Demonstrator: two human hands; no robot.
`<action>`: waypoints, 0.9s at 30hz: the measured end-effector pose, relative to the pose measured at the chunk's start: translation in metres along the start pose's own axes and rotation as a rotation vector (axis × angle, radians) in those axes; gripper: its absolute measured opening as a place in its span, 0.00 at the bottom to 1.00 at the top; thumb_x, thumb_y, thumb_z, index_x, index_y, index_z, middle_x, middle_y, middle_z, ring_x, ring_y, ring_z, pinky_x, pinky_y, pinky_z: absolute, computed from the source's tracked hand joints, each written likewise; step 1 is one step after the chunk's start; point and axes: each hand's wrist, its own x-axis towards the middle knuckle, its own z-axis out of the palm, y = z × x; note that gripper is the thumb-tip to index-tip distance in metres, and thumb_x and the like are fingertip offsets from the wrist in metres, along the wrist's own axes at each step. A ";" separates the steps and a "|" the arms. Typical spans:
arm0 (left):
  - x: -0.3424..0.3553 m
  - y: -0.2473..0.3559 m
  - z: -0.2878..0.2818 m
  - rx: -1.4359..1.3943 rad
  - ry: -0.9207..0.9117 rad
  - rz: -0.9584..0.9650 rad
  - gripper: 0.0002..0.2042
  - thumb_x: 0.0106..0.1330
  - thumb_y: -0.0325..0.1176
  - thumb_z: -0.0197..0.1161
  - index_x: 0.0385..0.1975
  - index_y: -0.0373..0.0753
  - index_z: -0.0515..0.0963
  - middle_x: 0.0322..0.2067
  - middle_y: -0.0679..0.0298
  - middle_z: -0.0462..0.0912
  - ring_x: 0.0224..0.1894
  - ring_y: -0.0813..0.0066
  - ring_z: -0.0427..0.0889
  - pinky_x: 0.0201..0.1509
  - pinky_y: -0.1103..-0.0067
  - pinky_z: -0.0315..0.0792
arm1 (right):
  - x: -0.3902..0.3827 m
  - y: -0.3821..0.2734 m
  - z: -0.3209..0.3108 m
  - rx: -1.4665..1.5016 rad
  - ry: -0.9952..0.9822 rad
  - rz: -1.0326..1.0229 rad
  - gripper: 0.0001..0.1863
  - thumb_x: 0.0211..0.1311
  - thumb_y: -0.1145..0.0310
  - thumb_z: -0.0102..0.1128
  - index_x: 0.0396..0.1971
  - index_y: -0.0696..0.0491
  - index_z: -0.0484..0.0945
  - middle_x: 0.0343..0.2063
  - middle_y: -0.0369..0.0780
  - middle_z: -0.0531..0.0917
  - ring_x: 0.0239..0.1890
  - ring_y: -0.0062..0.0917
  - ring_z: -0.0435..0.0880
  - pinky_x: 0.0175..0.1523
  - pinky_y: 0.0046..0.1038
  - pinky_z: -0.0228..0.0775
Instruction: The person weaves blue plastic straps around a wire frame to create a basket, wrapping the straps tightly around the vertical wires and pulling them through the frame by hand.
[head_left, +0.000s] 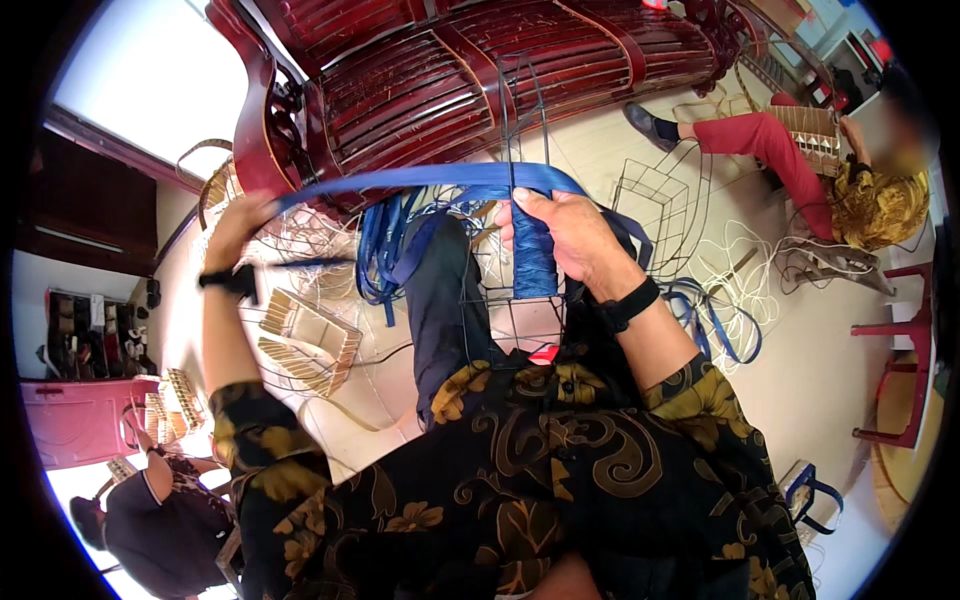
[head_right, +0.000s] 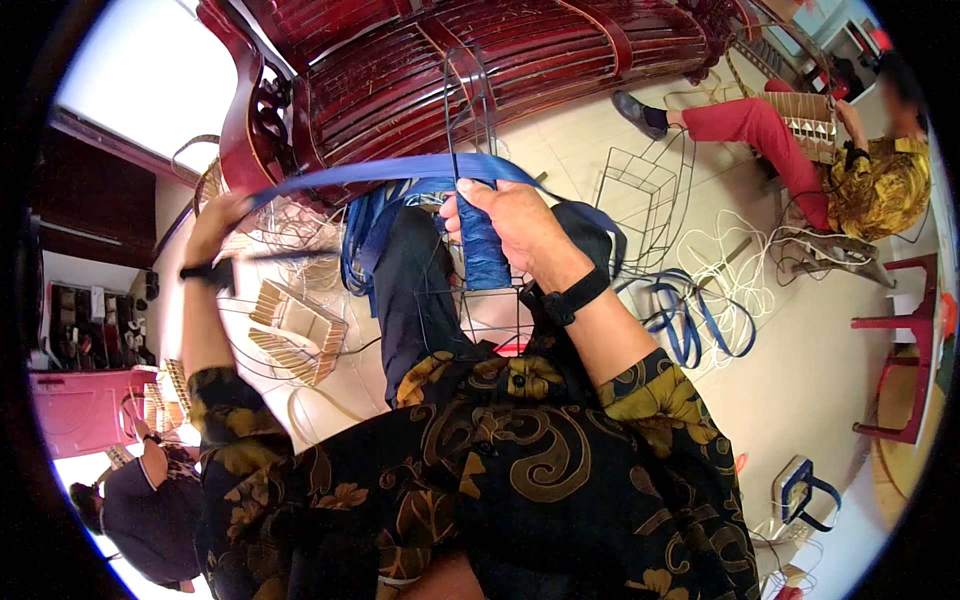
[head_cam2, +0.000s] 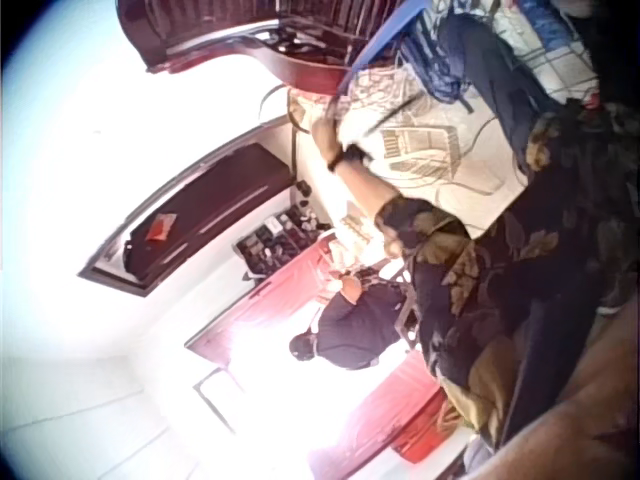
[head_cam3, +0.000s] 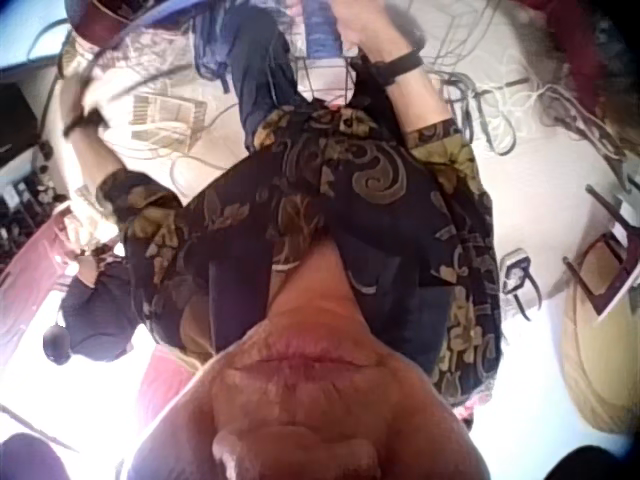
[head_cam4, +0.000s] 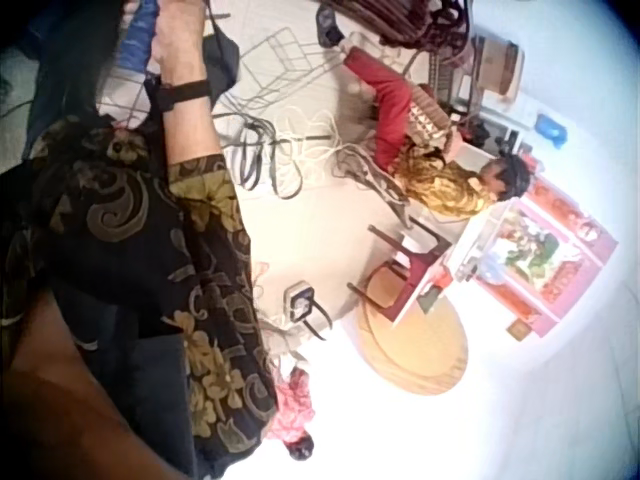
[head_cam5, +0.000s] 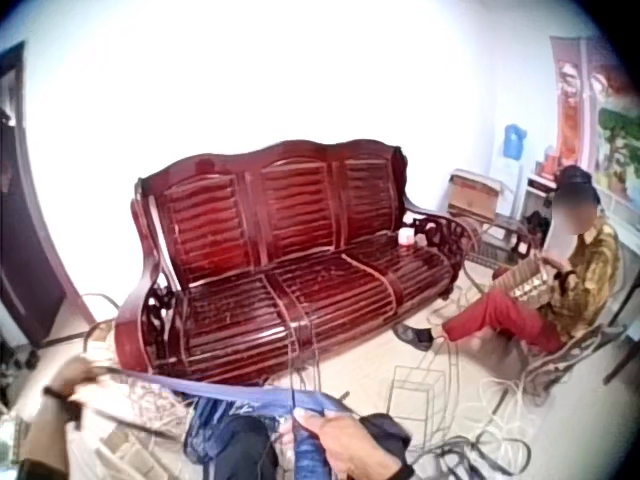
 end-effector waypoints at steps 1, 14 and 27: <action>-0.034 -0.051 -0.039 0.108 0.150 -0.161 0.11 0.66 0.37 0.58 0.29 0.36 0.80 0.26 0.64 0.79 0.30 0.71 0.77 0.34 0.74 0.70 | 0.003 0.002 -0.001 0.012 -0.027 0.002 0.12 0.70 0.66 0.55 0.40 0.61 0.77 0.32 0.42 0.84 0.33 0.26 0.84 0.41 0.29 0.80; 0.032 0.099 0.050 -0.157 0.218 0.152 0.20 0.66 0.36 0.63 0.56 0.34 0.77 0.53 0.61 0.80 0.55 0.73 0.77 0.62 0.77 0.67 | 0.004 -0.002 0.004 -0.026 -0.029 -0.015 0.11 0.72 0.68 0.52 0.41 0.62 0.77 0.32 0.42 0.84 0.32 0.25 0.83 0.41 0.28 0.79; 0.050 0.043 0.048 -0.296 -0.071 0.018 0.09 0.65 0.35 0.61 0.26 0.38 0.80 0.20 0.71 0.75 0.25 0.85 0.74 0.31 0.83 0.68 | -0.003 -0.004 0.001 -0.051 0.006 -0.002 0.13 0.70 0.66 0.55 0.40 0.62 0.77 0.32 0.42 0.84 0.32 0.26 0.83 0.42 0.28 0.79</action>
